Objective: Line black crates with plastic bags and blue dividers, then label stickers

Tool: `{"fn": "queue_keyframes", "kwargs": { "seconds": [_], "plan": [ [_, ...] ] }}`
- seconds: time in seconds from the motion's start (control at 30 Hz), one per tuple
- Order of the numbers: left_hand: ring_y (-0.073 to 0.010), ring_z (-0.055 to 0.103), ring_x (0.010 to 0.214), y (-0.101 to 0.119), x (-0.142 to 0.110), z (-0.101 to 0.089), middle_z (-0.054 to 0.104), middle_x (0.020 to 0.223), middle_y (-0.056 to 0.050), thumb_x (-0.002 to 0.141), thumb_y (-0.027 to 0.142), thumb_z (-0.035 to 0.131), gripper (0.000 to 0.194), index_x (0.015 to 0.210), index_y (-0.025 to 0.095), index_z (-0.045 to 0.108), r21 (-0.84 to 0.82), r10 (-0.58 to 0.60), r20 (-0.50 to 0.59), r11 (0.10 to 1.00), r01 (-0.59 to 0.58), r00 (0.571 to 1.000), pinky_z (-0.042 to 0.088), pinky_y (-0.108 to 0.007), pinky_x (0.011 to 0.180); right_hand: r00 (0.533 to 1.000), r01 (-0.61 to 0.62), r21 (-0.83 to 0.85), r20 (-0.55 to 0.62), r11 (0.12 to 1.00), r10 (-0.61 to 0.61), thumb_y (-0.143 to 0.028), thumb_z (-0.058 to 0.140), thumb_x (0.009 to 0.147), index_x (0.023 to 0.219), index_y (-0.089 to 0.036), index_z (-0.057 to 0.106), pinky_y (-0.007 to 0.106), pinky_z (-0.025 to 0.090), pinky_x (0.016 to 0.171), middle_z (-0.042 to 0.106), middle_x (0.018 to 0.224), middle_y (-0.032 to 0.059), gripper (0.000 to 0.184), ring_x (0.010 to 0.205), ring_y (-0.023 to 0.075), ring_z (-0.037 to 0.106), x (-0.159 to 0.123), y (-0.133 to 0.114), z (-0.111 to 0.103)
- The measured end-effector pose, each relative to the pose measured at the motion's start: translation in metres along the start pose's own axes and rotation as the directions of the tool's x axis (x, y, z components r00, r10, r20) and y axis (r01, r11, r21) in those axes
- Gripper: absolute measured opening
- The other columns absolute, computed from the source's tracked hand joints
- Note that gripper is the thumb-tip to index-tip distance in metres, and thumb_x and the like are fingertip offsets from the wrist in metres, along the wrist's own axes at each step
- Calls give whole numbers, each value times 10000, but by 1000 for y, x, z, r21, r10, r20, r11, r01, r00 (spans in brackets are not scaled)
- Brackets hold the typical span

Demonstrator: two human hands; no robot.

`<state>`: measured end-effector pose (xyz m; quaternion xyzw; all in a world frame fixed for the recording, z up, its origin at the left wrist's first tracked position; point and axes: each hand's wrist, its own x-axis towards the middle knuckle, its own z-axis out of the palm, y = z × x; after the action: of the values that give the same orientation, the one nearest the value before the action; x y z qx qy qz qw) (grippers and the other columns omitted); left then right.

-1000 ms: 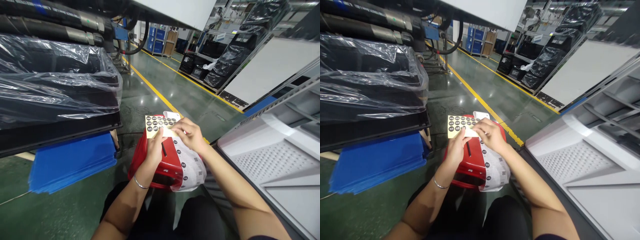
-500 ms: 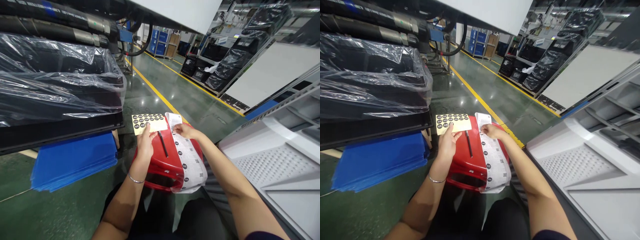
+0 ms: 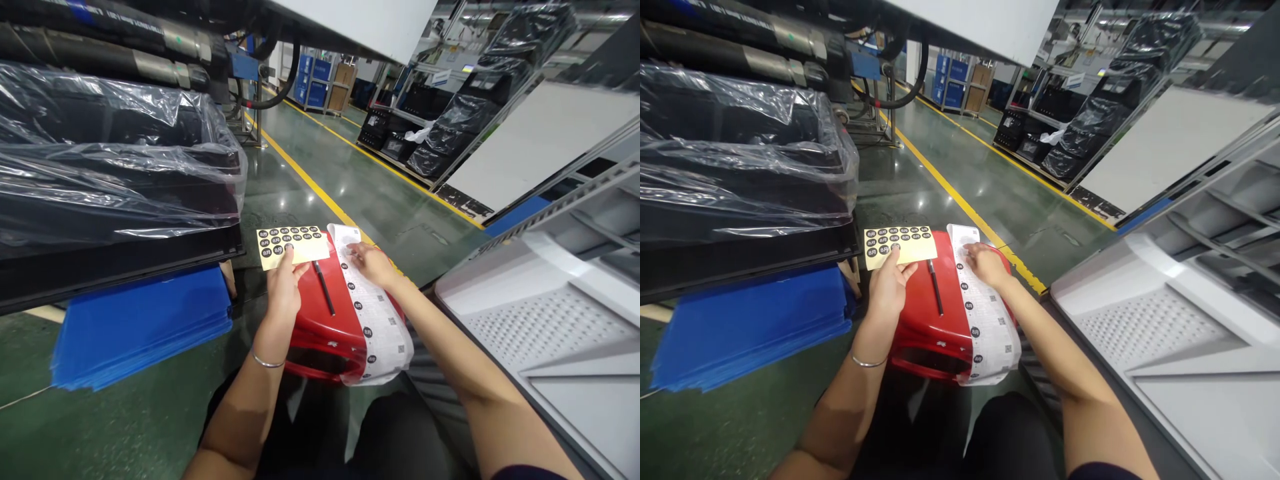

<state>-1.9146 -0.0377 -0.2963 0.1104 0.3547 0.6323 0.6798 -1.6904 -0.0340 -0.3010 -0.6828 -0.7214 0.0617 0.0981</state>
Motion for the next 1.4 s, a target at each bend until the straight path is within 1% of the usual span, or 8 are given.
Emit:
{"fn": "queue_keyframes", "kwargs": {
  "seconds": [0.1, 0.27, 0.4, 0.5, 0.67, 0.93, 1.13, 1.4],
  "plan": [
    [-191, 660, 920, 1, 2, -1, 703, 995, -72, 749, 285, 689, 227, 939, 165, 662, 5, 8, 15, 1000, -8, 1000, 533, -301, 763, 979, 206, -100, 15, 974, -205, -463, 329, 951, 1403, -153, 417, 478, 308, 1112, 405, 1447, 145, 555, 1363, 267, 344, -28, -3, 13],
    [-181, 671, 865, -2, 3, 0, 707, 1001, -77, 763, 239, 667, 210, 956, 160, 646, 8, 12, 53, 1000, -12, 999, 530, -305, 758, 951, 282, -129, 171, 951, -259, -564, 242, 943, 1513, -164, 114, 541, 145, 1161, 130, 1547, 120, 708, 1442, 262, 77, -68, -3, 27],
    [-187, 678, 810, -11, -2, 2, 701, 1012, -95, 739, 213, 677, 206, 927, 143, 627, 25, -18, 108, 1000, 16, 994, 533, -352, 783, 952, 280, -74, 146, 957, -268, -556, 310, 936, 1485, -195, 258, 560, 243, 1124, 276, 1514, 126, 659, 1416, 284, 219, -81, -2, 10],
    [-211, 673, 851, -20, -8, 4, 695, 1019, -114, 707, 217, 701, 212, 882, 126, 622, 71, -54, 173, 997, 42, 983, 537, -383, 793, 955, 271, 0, -129, 963, -269, -484, 417, 928, 1358, -193, 483, 493, 399, 1040, 486, 1379, 144, 523, 1296, 273, 434, -77, -15, -11],
    [-251, 649, 966, -35, -21, 7, 685, 1065, -134, 671, 255, 727, 307, 928, 108, 648, 133, -109, 289, 988, 73, 951, 533, -402, 829, 770, 411, 33, -548, 911, -328, -295, 527, 903, 1046, -184, 678, 401, 488, 857, 640, 946, 89, 236, 937, 206, 568, -57, -60, -32],
    [-264, 565, 1155, -34, -30, 6, 642, 1215, -82, 610, 173, 761, 459, 1056, 186, 655, 216, -90, 488, 976, -20, 868, 465, -382, 973, 743, 439, 47, -580, 897, -333, -283, 571, 880, 1004, -189, 697, 370, 476, 771, 617, 867, 73, 200, 861, 202, 523, -43, -81, -26],
    [-316, 583, 1123, -13, -12, -1, 679, 1128, -110, 685, 437, 693, 419, 1019, 183, 682, 199, -367, 483, 930, 309, 795, 478, -504, 907, 773, 451, 92, -537, 888, -337, -239, 601, 860, 916, -205, 709, 362, 457, 776, 628, 829, 53, 127, 833, 186, 527, -47, -83, -38],
    [-281, 636, 1017, -14, -8, -9, 728, 989, -94, 652, 403, 774, 348, 870, 134, 735, 381, -61, 529, 908, -172, 847, 448, -403, 962, 806, 460, 91, -460, 883, -373, -271, 585, 874, 950, -206, 689, 366, 466, 785, 643, 862, 54, 144, 848, 185, 541, -44, -80, -32]
  ]
}}
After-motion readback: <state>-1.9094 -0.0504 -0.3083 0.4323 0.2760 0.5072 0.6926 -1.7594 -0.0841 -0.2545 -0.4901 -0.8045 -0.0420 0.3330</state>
